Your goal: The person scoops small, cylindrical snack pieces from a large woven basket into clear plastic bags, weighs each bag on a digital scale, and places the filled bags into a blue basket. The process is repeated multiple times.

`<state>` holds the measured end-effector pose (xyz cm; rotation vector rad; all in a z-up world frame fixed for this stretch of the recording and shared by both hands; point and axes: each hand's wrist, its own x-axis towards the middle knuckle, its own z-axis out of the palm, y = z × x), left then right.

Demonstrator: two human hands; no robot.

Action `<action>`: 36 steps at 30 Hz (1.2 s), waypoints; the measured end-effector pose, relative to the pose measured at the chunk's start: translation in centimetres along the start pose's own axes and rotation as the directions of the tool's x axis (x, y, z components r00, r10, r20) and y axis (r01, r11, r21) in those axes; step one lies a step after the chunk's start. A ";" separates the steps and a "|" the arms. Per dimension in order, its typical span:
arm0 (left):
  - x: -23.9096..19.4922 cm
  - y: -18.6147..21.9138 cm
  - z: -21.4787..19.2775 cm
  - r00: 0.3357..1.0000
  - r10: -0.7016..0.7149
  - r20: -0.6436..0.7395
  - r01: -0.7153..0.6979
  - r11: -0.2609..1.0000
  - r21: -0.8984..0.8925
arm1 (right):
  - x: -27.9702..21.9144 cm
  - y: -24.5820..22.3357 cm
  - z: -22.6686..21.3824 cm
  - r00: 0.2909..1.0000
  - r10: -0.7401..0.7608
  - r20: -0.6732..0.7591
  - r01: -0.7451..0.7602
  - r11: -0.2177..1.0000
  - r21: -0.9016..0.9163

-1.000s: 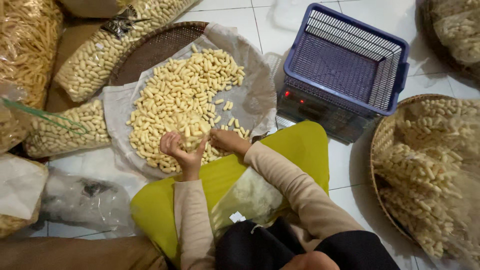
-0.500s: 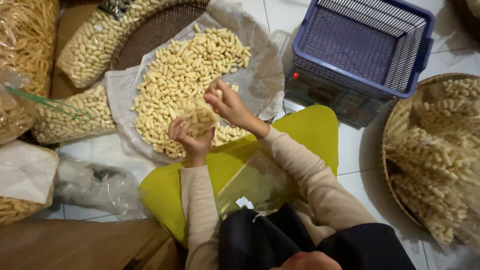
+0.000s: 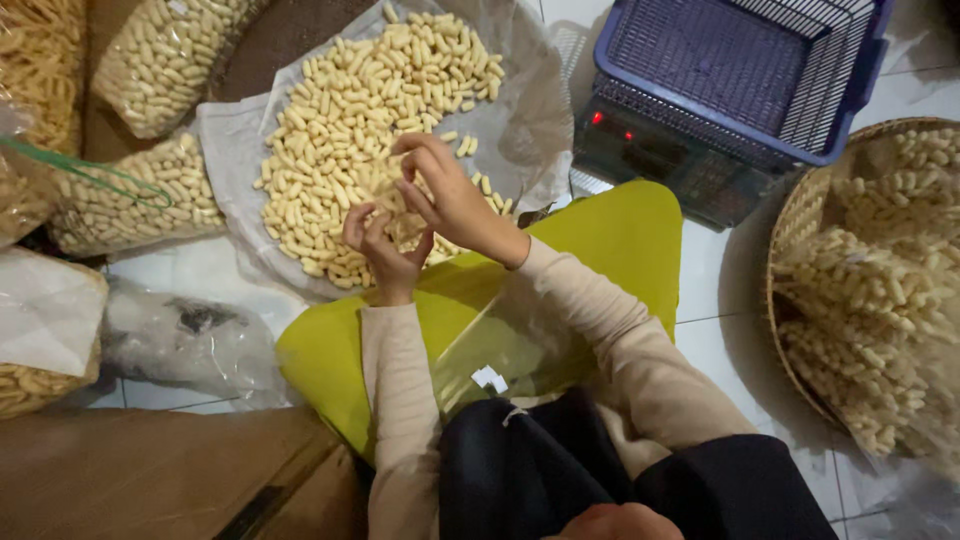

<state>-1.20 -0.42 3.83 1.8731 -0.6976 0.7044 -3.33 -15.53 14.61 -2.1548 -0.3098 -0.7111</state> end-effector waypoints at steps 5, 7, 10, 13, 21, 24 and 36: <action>0.0 0.3 0.1 0.997 0.071 -0.024 -0.070 0.997 0.030 | -1.2 1.4 -0.1 0.968 0.245 0.048 -0.220 0.928 -0.302; -0.5 0.7 0.6 0.992 0.123 0.023 -0.125 0.989 0.076 | -1.7 2.5 -0.1 0.858 0.473 0.199 -0.363 0.833 -0.416; -1.7 1.8 1.9 0.998 0.046 0.049 -0.037 0.986 -0.160 | -2.5 4.3 -0.9 0.877 0.401 0.263 -0.309 0.892 -0.330; -2.6 1.5 3.1 0.991 -0.127 0.048 0.128 0.992 -0.020 | -3.9 5.3 -1.7 0.781 0.512 0.356 -0.494 0.857 -0.149; -4.4 -0.6 2.9 0.959 -0.246 0.141 0.257 0.964 -0.069 | -6.3 5.5 -3.8 0.692 0.565 0.450 -0.710 0.645 0.284; -4.3 -0.5 3.0 0.978 -0.173 0.120 0.184 0.979 -0.090 | -6.3 4.8 -4.9 0.660 0.603 0.449 -0.744 0.608 0.277; -6.4 7.0 -2.3 0.783 -0.422 0.458 0.421 0.900 0.110 | -7.9 0.8 -20.6 0.774 0.456 -0.440 -0.192 0.831 0.522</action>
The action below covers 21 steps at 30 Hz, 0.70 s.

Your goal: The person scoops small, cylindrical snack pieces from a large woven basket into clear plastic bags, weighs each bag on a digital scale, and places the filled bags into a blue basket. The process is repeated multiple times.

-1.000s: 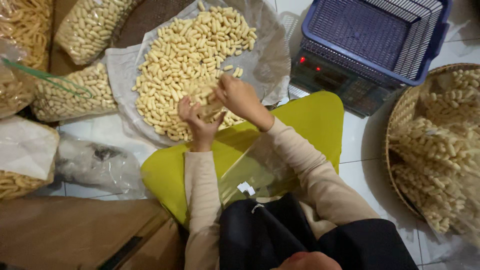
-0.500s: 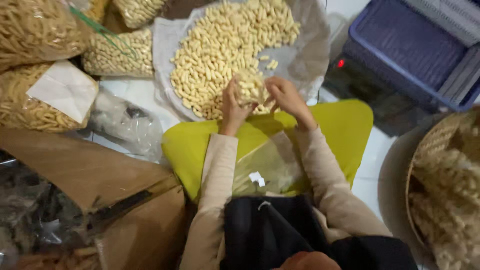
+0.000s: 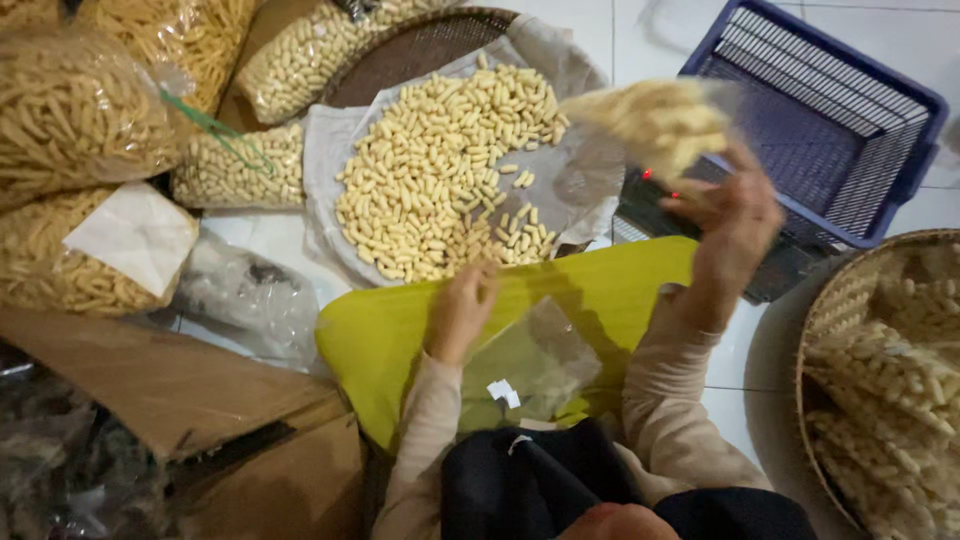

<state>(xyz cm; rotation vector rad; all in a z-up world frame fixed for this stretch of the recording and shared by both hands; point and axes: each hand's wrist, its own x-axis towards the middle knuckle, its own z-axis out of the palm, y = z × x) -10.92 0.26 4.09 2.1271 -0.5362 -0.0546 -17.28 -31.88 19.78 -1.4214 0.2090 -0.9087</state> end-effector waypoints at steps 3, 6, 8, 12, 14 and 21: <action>-3.1 3.0 1.5 0.977 0.108 0.184 -0.137 0.979 0.150 | 1.9 0.5 -3.5 0.984 -0.102 -0.149 0.094 0.994 -0.060; -4.9 6.2 4.2 0.973 0.117 0.197 -0.174 0.936 0.306 | 4.5 3.8 -5.7 0.972 -0.066 -0.224 0.071 0.997 0.013; -5.9 7.2 4.8 0.970 0.093 0.224 -0.158 0.943 0.293 | 6.3 6.6 -6.8 0.959 0.070 -0.275 -0.058 0.997 0.051; -6.8 8.3 4.3 0.963 0.189 0.191 -0.230 0.947 0.224 | 5.8 9.8 -8.3 0.918 0.202 -0.342 -0.217 0.976 -0.004; -6.9 8.9 4.1 0.964 0.167 0.208 -0.225 0.928 0.297 | 4.7 9.5 -8.5 0.904 0.202 -0.376 -0.256 0.962 -0.099; -6.1 11.4 3.2 0.942 0.199 0.268 -0.307 0.833 0.461 | 1.7 3.6 -4.0 0.875 -0.399 -0.274 0.110 0.716 -0.690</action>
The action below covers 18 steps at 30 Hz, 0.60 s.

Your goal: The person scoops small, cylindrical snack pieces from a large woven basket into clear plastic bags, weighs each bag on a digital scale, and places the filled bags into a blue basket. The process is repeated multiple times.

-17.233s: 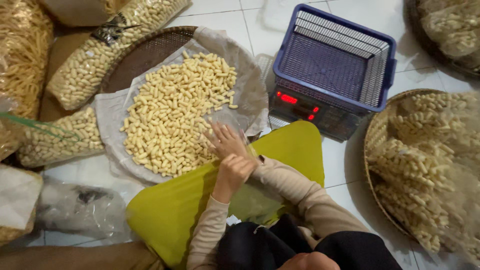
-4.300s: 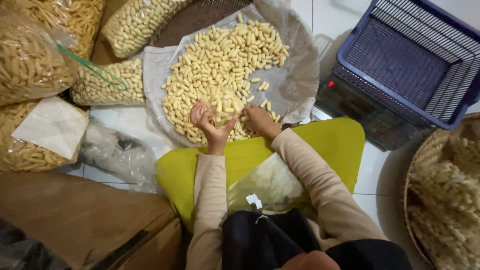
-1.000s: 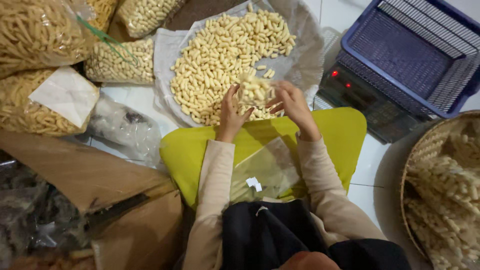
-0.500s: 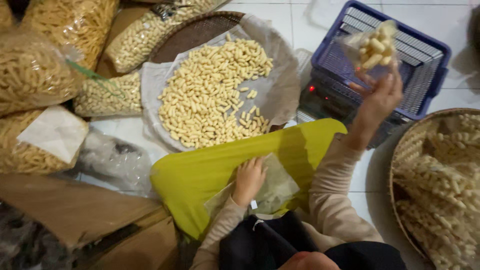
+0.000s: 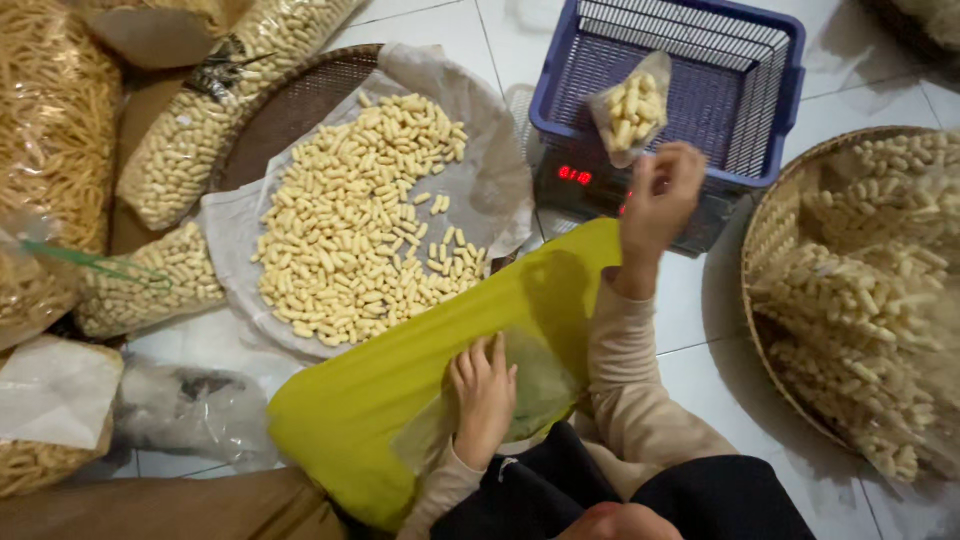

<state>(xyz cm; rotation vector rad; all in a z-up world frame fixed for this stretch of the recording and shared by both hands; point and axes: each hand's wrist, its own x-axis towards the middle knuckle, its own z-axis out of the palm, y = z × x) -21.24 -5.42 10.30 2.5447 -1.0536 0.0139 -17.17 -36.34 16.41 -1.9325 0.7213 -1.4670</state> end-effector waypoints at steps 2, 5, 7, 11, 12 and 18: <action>0.6 -0.1 0.2 0.990 0.054 0.133 -0.054 0.999 -0.008 | -2.2 -1.0 2.3 0.993 0.035 0.112 -0.059 0.974 0.218; 1.0 -0.3 1.5 0.967 0.133 0.219 -0.155 0.984 0.085 | -7.1 0.5 8.1 0.908 -0.028 0.419 -0.106 0.950 0.293; 1.1 -0.6 2.7 0.951 0.185 0.249 -0.230 0.959 0.166 | -10.8 2.4 12.8 0.739 0.043 0.672 -0.157 0.982 0.110; 2.0 -2.3 5.1 0.877 0.284 0.388 -0.364 0.919 0.149 | -19.3 5.5 17.7 0.379 0.044 0.924 0.557 0.787 -0.266; 2.0 -2.8 5.5 0.846 0.310 0.434 -0.390 0.915 0.106 | -21.7 5.8 17.8 0.285 0.048 0.957 0.745 0.617 -0.252; 1.2 -4.0 6.5 0.904 0.343 0.255 -0.305 0.936 -0.178 | -26.3 6.8 19.3 0.082 -0.023 0.996 0.480 0.877 -0.019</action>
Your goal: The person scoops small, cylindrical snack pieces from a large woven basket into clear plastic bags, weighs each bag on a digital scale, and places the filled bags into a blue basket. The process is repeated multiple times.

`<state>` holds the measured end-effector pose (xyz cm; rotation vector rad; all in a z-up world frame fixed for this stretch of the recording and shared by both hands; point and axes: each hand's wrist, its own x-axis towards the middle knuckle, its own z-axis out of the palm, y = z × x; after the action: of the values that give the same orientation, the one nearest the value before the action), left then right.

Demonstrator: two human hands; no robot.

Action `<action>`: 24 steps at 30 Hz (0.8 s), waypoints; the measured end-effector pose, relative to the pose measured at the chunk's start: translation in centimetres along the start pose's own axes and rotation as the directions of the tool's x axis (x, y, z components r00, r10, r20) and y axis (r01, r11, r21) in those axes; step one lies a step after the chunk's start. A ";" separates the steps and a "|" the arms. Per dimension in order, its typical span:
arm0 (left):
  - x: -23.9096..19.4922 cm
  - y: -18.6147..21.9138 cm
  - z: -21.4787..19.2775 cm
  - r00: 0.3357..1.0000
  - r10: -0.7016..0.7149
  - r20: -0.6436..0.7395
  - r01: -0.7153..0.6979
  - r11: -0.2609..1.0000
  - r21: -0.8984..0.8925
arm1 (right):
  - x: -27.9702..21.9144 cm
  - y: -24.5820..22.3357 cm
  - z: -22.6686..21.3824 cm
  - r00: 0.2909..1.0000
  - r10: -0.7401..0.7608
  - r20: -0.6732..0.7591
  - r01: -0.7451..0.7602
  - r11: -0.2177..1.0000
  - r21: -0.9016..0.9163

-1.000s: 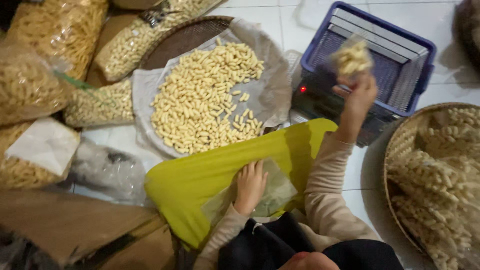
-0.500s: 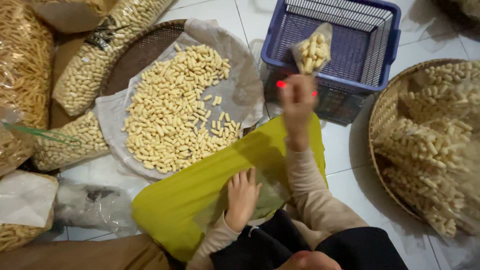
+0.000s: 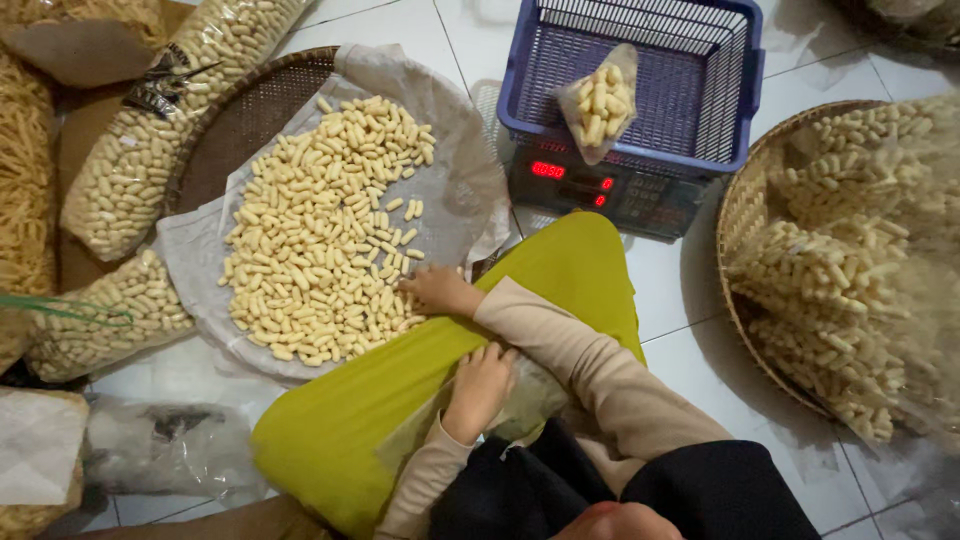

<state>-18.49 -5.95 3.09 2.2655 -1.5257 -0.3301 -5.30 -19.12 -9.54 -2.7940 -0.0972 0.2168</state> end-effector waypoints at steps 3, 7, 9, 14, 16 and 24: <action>1.0 -2.0 0.4 0.989 -0.024 -0.146 -0.001 0.986 -0.168 | 0.0 0.5 0.0 0.995 -0.048 -0.085 0.053 0.997 0.050; 1.7 -4.9 1.2 0.949 -0.262 -0.175 0.140 0.849 -0.510 | -0.4 0.0 -2.0 0.995 -0.019 -0.099 0.021 1.000 0.015; 1.9 -5.6 1.4 0.957 -0.265 -0.121 0.163 0.831 -0.531 | -0.9 -0.8 -4.9 0.969 -0.016 -0.245 0.013 1.000 -0.012; 1.9 -5.0 1.1 0.924 -0.274 -0.267 0.136 0.887 -0.441 | -6.0 1.7 -19.3 0.631 -0.136 -0.764 0.081 0.991 -0.110; 1.9 -4.6 0.4 0.923 -0.291 -0.253 0.150 0.876 -0.459 | -10.8 3.3 -25.4 0.448 -0.087 -0.890 0.033 0.996 -0.081; 1.8 -3.4 -1.6 0.904 -0.264 -0.337 0.085 0.882 -0.463 | -11.9 11.4 -36.0 0.847 0.221 -0.483 -0.423 0.831 -0.361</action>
<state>-14.33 -6.22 3.04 1.9589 -0.9272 -0.2232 -10.73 -42.66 21.80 -3.2340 0.5168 -0.3962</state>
